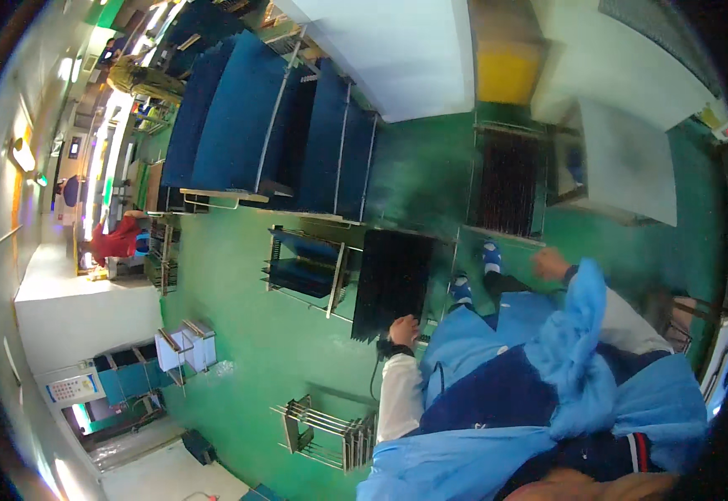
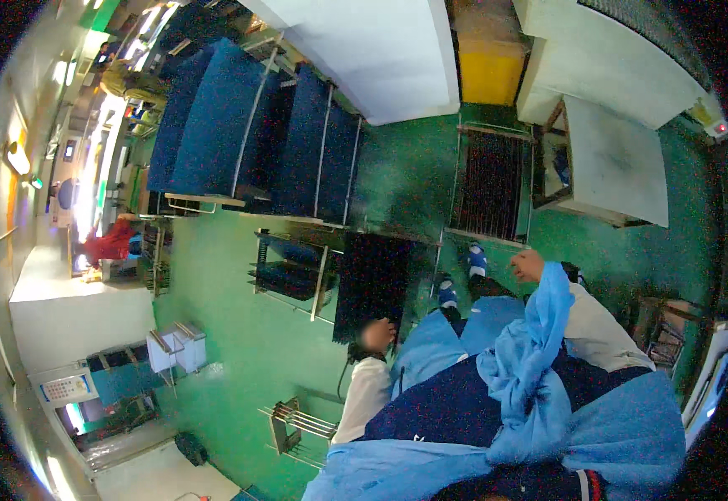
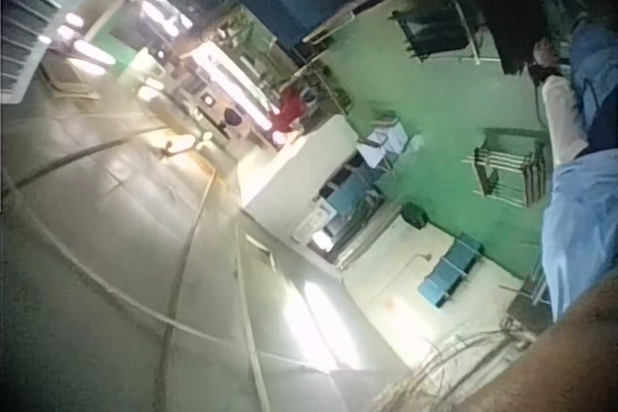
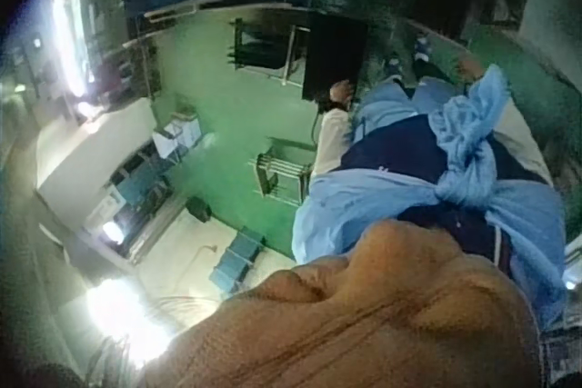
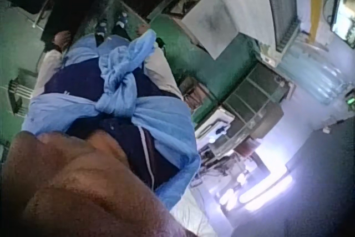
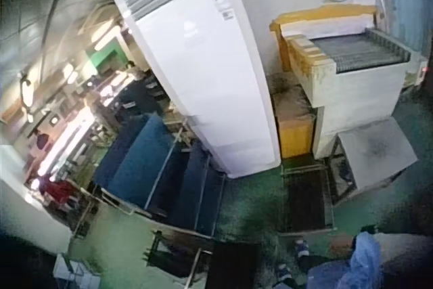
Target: Processing blue sheets by feeding them into a machine and organizing drying racks.
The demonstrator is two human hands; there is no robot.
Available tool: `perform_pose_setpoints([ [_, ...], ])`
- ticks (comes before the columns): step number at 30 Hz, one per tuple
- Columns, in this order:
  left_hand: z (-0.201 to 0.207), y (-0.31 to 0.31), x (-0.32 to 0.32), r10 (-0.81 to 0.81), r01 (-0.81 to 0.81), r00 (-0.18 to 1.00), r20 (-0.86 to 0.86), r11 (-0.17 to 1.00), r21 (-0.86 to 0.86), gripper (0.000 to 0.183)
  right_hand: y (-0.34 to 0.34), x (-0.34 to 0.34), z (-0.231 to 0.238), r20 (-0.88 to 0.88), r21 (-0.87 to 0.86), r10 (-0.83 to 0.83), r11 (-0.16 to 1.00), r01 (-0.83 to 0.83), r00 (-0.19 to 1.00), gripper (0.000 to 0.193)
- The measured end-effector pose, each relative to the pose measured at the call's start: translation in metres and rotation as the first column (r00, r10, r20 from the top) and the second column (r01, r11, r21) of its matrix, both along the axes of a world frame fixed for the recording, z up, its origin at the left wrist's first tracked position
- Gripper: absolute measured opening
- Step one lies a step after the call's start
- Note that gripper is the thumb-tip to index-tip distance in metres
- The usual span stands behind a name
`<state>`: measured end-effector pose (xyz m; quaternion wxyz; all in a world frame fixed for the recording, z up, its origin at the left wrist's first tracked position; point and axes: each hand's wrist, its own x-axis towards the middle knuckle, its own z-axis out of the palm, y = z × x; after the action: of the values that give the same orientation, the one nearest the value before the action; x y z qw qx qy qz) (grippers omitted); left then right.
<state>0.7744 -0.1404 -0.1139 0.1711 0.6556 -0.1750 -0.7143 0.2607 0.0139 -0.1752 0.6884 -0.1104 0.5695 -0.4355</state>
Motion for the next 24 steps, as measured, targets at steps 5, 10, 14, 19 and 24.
perform_pose_setpoints([
  [5,0.018,-0.008,-0.042,-0.026,0.041,0.994,0.107,0.990,-0.134,0.025,-0.038,-0.025,0.021,-0.503,0.301,0.222,0.951,-0.071,0.835,0.027],
  [10,0.022,-0.007,-0.048,-0.078,0.093,0.976,0.206,0.994,-0.062,0.019,-0.041,-0.054,0.028,-0.590,0.404,0.367,0.905,-0.131,0.719,0.026],
  [14,0.028,-0.015,-0.031,0.033,-0.025,0.985,0.171,0.999,-0.047,0.019,-0.065,-0.028,0.049,-0.446,0.343,0.259,0.934,-0.103,0.857,0.023],
  [19,0.031,-0.036,-0.062,0.026,0.010,0.980,0.196,0.983,-0.183,0.017,-0.057,-0.031,-0.002,-0.484,0.314,0.379,0.917,-0.248,0.789,0.019],
  [24,0.021,-0.053,-0.079,-0.041,0.097,0.968,0.246,0.971,-0.220,0.020,-0.040,-0.075,-0.054,-0.716,0.222,0.447,0.874,-0.433,0.536,0.020],
])
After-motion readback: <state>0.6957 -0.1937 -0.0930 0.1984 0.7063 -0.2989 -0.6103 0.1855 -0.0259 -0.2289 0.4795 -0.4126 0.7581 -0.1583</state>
